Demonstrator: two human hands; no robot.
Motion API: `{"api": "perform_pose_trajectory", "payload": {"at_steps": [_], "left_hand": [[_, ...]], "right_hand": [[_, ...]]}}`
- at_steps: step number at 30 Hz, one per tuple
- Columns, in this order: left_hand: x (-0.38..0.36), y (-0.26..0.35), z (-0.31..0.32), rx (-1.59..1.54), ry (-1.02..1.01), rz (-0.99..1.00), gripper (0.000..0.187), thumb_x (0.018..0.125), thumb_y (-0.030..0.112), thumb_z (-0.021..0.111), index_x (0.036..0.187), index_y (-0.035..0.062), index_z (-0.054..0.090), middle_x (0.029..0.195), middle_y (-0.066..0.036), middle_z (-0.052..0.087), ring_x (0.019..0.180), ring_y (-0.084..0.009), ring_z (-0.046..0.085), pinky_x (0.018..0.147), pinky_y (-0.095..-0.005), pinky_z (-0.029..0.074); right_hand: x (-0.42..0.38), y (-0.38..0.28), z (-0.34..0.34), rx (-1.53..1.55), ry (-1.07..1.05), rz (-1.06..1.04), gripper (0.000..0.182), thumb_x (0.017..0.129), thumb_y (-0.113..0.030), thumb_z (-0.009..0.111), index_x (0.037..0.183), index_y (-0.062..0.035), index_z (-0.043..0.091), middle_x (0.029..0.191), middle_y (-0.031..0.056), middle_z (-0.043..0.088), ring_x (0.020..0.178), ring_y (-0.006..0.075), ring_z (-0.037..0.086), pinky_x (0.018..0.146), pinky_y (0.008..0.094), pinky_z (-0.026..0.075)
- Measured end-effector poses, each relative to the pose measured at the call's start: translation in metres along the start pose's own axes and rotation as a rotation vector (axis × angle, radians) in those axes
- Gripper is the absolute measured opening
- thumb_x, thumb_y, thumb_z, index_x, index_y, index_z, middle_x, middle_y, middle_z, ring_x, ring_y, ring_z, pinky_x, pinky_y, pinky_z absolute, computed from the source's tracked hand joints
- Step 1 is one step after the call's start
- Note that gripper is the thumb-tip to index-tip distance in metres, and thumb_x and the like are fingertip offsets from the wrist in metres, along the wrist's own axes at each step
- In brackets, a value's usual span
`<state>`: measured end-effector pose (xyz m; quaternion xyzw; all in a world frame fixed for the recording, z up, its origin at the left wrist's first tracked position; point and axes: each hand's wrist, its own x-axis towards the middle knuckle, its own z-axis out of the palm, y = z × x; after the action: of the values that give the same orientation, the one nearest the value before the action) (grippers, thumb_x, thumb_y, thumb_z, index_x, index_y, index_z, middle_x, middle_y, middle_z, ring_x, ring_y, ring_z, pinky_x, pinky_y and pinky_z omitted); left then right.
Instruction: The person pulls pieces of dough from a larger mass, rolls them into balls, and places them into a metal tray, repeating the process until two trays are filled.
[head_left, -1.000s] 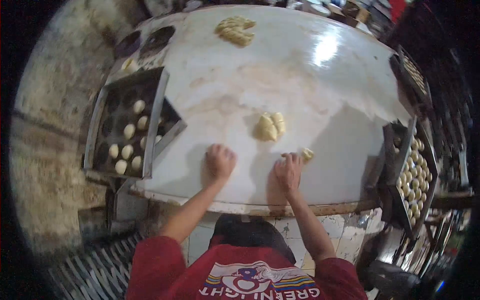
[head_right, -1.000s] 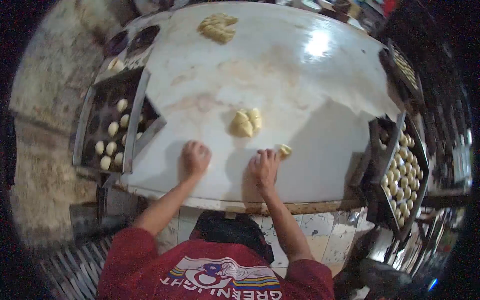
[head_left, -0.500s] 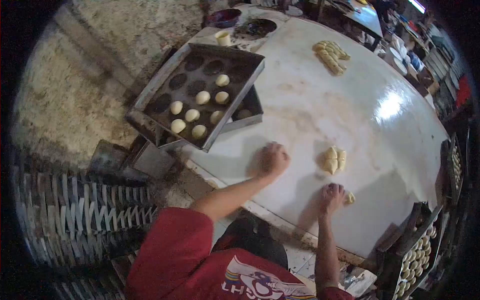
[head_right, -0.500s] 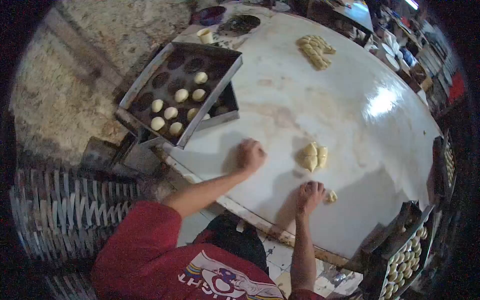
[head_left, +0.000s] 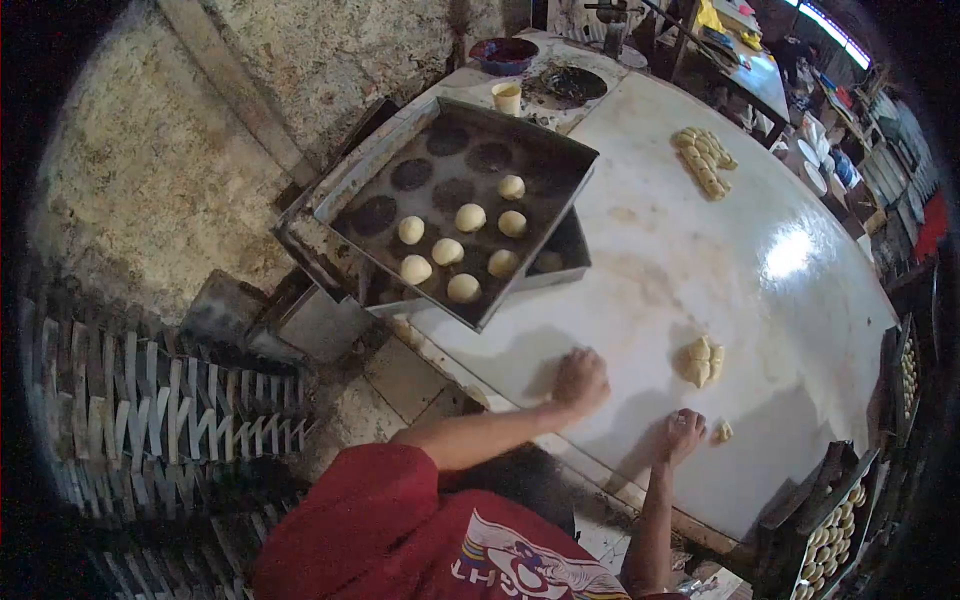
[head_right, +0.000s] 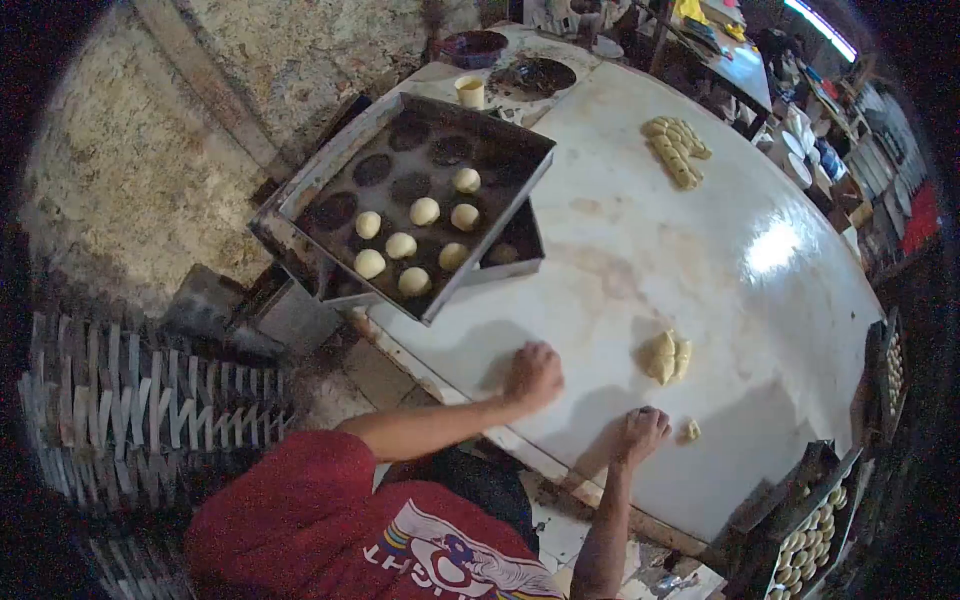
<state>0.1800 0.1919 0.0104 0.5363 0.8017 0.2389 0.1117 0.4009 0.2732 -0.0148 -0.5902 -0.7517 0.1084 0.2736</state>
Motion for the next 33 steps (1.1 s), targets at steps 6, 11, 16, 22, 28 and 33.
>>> {"api": "perform_pose_trajectory", "payload": {"at_steps": [6, 11, 16, 22, 28, 33], "left_hand": [[-0.001, -0.047, -0.127, -0.452, -1.315, 0.296, 0.033, 0.073, 0.017, 0.064, 0.103, 0.0033, 0.062, 0.102, -0.014, 0.060, 0.100, -0.0261, 0.056, 0.087, -0.0376, 0.044], [0.068, -0.165, -0.324, -0.724, -0.254, 0.143, 0.033, 0.076, 0.019, 0.072, 0.104, 0.0039, 0.062, 0.097, -0.008, 0.062, 0.090, -0.0159, 0.059, 0.076, -0.0304, 0.048], [0.131, -0.285, -0.258, 0.039, -0.199, -0.219, 0.065, 0.083, 0.042, 0.063, 0.132, 0.0047, 0.043, 0.137, -0.019, 0.042, 0.122, -0.0344, 0.045, 0.104, -0.0537, 0.026], [0.090, -0.209, -0.334, -0.514, -0.281, 0.175, 0.062, 0.080, 0.029, 0.070, 0.129, -0.0007, 0.046, 0.137, -0.019, 0.042, 0.129, -0.0271, 0.039, 0.105, -0.0363, 0.033], [0.014, -0.122, -0.281, -1.160, -1.324, 0.850, 0.061, 0.076, 0.035, 0.071, 0.124, 0.0031, 0.052, 0.131, -0.014, 0.050, 0.124, -0.0273, 0.044, 0.104, -0.0396, 0.033], [-0.013, -0.072, -0.177, -0.976, -1.297, 0.548, 0.042, 0.084, 0.029, 0.065, 0.117, 0.0045, 0.057, 0.117, -0.011, 0.060, 0.107, -0.0197, 0.055, 0.094, -0.0332, 0.042]], "right_hand": [[-0.049, -0.032, 0.002, -0.193, 0.048, -0.125, 0.028, 0.064, -0.008, 0.061, 0.090, -0.0022, 0.056, 0.091, 0.0169, 0.052, 0.094, 0.0341, 0.049, 0.082, 0.0424, 0.040], [-0.036, -0.149, -0.028, 0.498, -0.598, 0.629, 0.039, 0.073, -0.013, 0.066, 0.109, 0.0015, 0.058, 0.098, 0.0168, 0.061, 0.072, 0.0209, 0.057, 0.065, 0.0335, 0.045], [0.045, -0.319, 0.027, 0.888, -0.430, -0.161, 0.047, 0.084, -0.012, 0.062, 0.125, 0.0020, 0.045, 0.111, 0.0174, 0.061, 0.104, 0.0205, 0.057, 0.086, 0.0326, 0.046], [0.137, -0.418, 0.090, 0.243, -0.067, -0.537, 0.038, 0.078, -0.023, 0.069, 0.107, -0.0026, 0.055, 0.105, 0.0160, 0.057, 0.101, 0.0319, 0.052, 0.086, 0.0423, 0.041], [0.123, -0.276, 0.086, 0.282, 0.436, -0.269, 0.028, 0.077, -0.018, 0.069, 0.099, -0.0031, 0.060, 0.103, 0.0158, 0.059, 0.101, 0.0334, 0.052, 0.090, 0.0409, 0.040], [0.084, -0.060, 0.057, -0.189, 0.653, 0.816, 0.048, 0.074, -0.045, 0.064, 0.095, -0.0025, 0.061, 0.090, 0.0131, 0.060, 0.089, 0.0307, 0.054, 0.081, 0.0425, 0.041]]}}
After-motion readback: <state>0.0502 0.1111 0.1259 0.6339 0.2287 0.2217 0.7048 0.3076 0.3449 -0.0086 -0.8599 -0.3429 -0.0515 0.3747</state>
